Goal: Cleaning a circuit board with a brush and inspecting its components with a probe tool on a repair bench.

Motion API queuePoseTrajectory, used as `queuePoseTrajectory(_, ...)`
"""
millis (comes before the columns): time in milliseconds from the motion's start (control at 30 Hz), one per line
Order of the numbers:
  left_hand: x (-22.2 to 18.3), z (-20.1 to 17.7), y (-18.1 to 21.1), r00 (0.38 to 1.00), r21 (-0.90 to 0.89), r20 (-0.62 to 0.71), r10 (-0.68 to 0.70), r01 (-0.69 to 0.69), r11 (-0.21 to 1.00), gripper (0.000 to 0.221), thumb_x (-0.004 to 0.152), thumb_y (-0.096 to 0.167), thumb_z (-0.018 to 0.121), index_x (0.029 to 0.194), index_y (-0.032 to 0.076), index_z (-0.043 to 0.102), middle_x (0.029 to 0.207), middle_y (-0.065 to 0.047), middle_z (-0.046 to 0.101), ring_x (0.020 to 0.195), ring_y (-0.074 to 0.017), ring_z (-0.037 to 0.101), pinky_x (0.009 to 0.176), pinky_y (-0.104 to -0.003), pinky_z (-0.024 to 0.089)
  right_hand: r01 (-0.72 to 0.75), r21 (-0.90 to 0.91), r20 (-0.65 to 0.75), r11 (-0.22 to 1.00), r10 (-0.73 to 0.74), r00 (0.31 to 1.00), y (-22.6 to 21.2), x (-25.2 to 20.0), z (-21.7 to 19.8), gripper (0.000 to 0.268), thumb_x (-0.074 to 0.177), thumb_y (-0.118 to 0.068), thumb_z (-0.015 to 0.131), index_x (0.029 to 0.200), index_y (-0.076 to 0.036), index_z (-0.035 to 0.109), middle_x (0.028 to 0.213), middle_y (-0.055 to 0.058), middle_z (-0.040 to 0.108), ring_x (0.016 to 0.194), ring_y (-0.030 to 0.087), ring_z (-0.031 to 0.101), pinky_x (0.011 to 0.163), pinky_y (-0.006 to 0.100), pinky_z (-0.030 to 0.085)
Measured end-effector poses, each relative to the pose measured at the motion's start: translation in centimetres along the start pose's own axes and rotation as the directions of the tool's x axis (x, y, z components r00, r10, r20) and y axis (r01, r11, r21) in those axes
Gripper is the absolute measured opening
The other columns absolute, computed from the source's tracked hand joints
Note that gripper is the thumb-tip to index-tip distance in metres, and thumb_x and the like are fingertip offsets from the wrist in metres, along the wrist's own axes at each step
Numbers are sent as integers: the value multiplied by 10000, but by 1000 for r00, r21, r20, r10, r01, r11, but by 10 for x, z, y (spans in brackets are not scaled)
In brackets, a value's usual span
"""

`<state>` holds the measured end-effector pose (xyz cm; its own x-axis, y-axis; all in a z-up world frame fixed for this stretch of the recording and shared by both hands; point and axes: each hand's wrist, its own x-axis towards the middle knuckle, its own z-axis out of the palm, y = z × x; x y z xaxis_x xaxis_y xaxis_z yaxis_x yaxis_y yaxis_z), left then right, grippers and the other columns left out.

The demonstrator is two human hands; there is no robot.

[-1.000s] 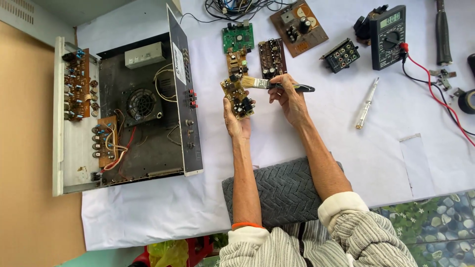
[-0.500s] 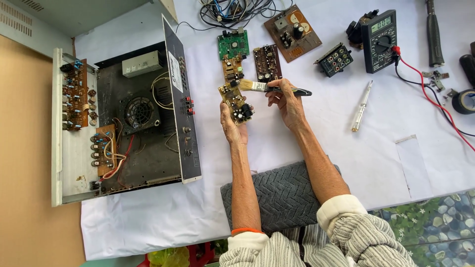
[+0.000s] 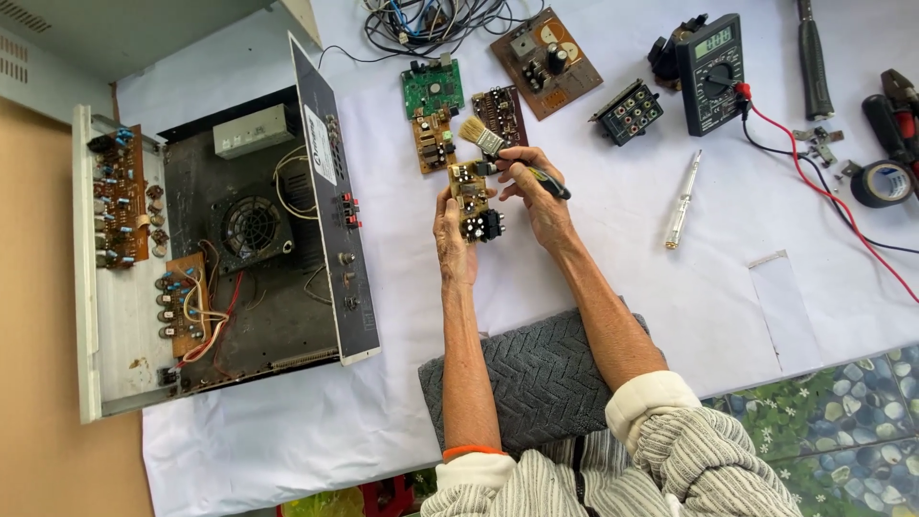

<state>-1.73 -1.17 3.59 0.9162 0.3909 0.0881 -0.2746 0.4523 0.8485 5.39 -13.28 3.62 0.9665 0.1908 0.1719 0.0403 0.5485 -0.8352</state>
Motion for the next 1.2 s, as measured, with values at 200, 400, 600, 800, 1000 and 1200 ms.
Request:
queuePoseTrajectory(200,-3,0,-1,999,39,37,-15,13,999,372,1057,396,481,1325,172,609,1081,-246,730,993,-274,733,756,-368,620,-6,27,13,1000,5,1000,-10,-1,8,410,944,-171,758,1250,59,612,1131,215,671,967,206,699,728,296,664)
queuePoseTrajectory(400,-2,2,-5,999,64,36,17,-19,998,368,1058,358,490,1337,147,605,1117,-214,728,1010,-272,724,777,-366,622,-36,-9,22,999,36,999,-13,-4,11,378,939,-182,762,1200,63,643,1085,192,672,956,193,689,751,293,656)
queuePoseTrajectory(600,4,-6,-18,996,111,58,72,-78,991,363,1077,298,459,1371,130,591,1148,-196,719,1026,-262,706,833,-395,619,-43,-24,42,999,44,998,-12,-3,9,383,936,-182,771,1216,50,649,1126,186,659,969,196,673,771,297,645)
queuePoseTrajectory(800,-2,0,-14,989,203,118,94,-117,972,427,1093,375,467,1439,135,535,1217,-152,695,1101,-207,626,984,-445,527,-46,-18,40,999,46,998,-9,-2,8,369,941,-192,761,1208,42,663,1072,157,661,921,161,666,732,270,629)
queuePoseTrajectory(1000,-9,18,12,982,293,171,75,-123,948,567,1035,498,531,1481,150,502,1281,-146,670,1159,-212,615,1054,-485,474,-22,-21,19,1000,22,1000,-7,-2,8,371,923,-191,775,1185,55,683,1000,151,652,841,162,662,658,289,617)
queuePoseTrajectory(1200,-9,19,14,985,316,169,42,-95,944,593,984,556,549,1427,161,542,1147,-137,711,1024,-219,677,1010,-486,488,-60,-51,-14,997,59,998,-12,-5,14,362,881,-162,814,1161,40,707,946,130,652,763,140,637,623,281,585)
